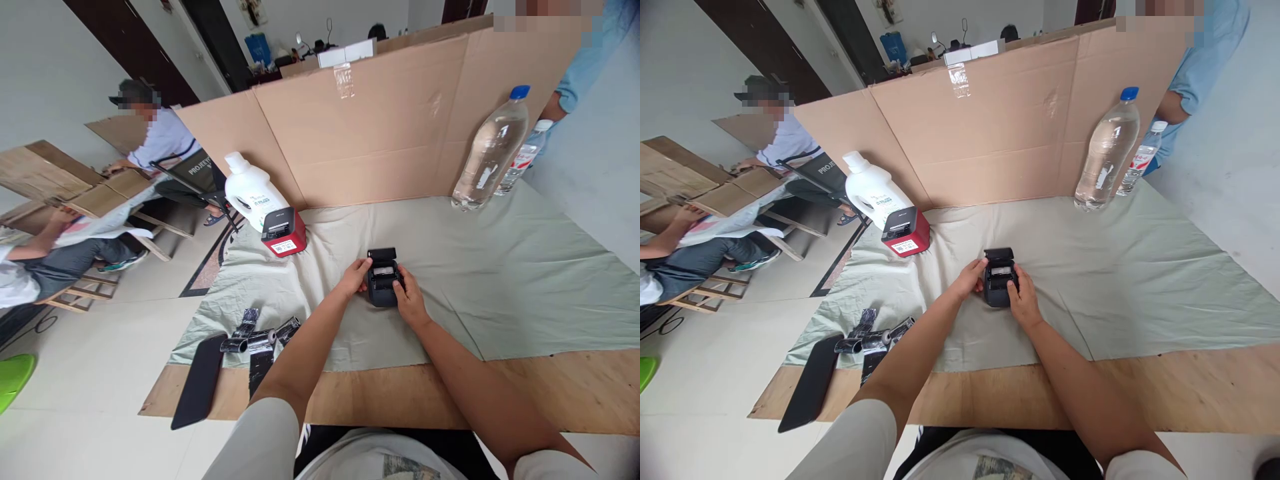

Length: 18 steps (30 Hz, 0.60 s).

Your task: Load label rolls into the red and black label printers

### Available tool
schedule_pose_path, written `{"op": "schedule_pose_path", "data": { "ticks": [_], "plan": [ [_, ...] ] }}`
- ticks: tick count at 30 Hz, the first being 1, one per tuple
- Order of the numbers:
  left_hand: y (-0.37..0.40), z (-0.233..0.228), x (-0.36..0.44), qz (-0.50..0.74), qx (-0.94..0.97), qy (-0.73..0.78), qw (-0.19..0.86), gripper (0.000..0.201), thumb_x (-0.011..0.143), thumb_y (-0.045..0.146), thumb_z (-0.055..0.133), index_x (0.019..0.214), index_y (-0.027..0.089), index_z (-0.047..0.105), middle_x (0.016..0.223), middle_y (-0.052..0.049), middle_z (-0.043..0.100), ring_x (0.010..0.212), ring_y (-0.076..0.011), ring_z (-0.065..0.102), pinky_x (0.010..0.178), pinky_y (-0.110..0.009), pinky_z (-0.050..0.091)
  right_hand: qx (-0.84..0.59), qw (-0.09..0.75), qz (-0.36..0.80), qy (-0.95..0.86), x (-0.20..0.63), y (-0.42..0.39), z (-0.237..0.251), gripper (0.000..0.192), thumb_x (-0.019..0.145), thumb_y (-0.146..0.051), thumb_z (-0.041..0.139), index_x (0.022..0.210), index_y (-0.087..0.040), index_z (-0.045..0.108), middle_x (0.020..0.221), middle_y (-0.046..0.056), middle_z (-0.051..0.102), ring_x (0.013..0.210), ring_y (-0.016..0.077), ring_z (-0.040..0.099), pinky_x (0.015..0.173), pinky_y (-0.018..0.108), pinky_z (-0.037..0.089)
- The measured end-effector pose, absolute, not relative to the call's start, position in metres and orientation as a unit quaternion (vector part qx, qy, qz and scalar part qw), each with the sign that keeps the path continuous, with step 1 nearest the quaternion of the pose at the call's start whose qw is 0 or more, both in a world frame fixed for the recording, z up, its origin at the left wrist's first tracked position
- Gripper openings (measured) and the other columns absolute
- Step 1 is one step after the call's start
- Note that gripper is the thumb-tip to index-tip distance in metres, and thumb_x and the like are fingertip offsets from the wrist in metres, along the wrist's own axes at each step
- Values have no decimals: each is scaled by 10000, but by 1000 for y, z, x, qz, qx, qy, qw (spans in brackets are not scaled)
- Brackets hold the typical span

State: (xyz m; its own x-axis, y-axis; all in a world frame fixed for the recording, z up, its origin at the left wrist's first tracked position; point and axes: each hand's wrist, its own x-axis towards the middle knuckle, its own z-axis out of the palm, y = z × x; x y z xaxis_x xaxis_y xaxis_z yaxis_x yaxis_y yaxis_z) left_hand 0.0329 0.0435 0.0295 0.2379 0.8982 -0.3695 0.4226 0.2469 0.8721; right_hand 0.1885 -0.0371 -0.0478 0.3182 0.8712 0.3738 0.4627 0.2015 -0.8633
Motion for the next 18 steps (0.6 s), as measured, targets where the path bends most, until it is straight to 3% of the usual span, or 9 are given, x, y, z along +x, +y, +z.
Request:
{"op": "schedule_pose_path", "data": {
  "ticks": [2,5,10,13,18],
  "plan": [
    [44,33,40,246,623,621,408,374,941,479,486,963,155,671,779,-52,654,595,-148,590,590,-273,452,-602,549,189,-549,188,-37,-49,512,961,-499,364,1337,-186,518,1351,144,581,1271,249,530,1099,510,410],
    [42,36,49,280,710,593,256,210,898,318,575,776,183,679,857,-58,660,797,-185,617,775,-306,472,-596,563,196,-538,189,-37,-51,493,970,-500,348,1305,-193,540,1320,137,602,1238,239,554,1086,496,425],
    [39,42,58,194,824,494,198,147,847,190,621,917,220,747,1004,-73,726,1013,-263,562,953,-381,400,-597,573,206,-522,189,-37,-50,476,961,-499,363,1269,-190,553,1280,137,621,1202,241,574,1071,496,438],
    [43,45,64,118,854,475,176,181,839,222,639,974,245,757,1066,-84,722,1079,-314,518,969,-435,355,-601,570,210,-520,189,-37,-50,486,958,-506,359,1265,-181,549,1278,142,619,1202,243,572,1070,494,437],
    [55,46,77,3,871,472,138,167,807,311,678,901,195,752,1106,-149,660,1101,-347,489,968,-471,317,-604,566,215,-519,189,-38,-49,485,957,-507,361,1267,-183,547,1281,146,618,1193,248,575,1055,494,448]
  ]
}}
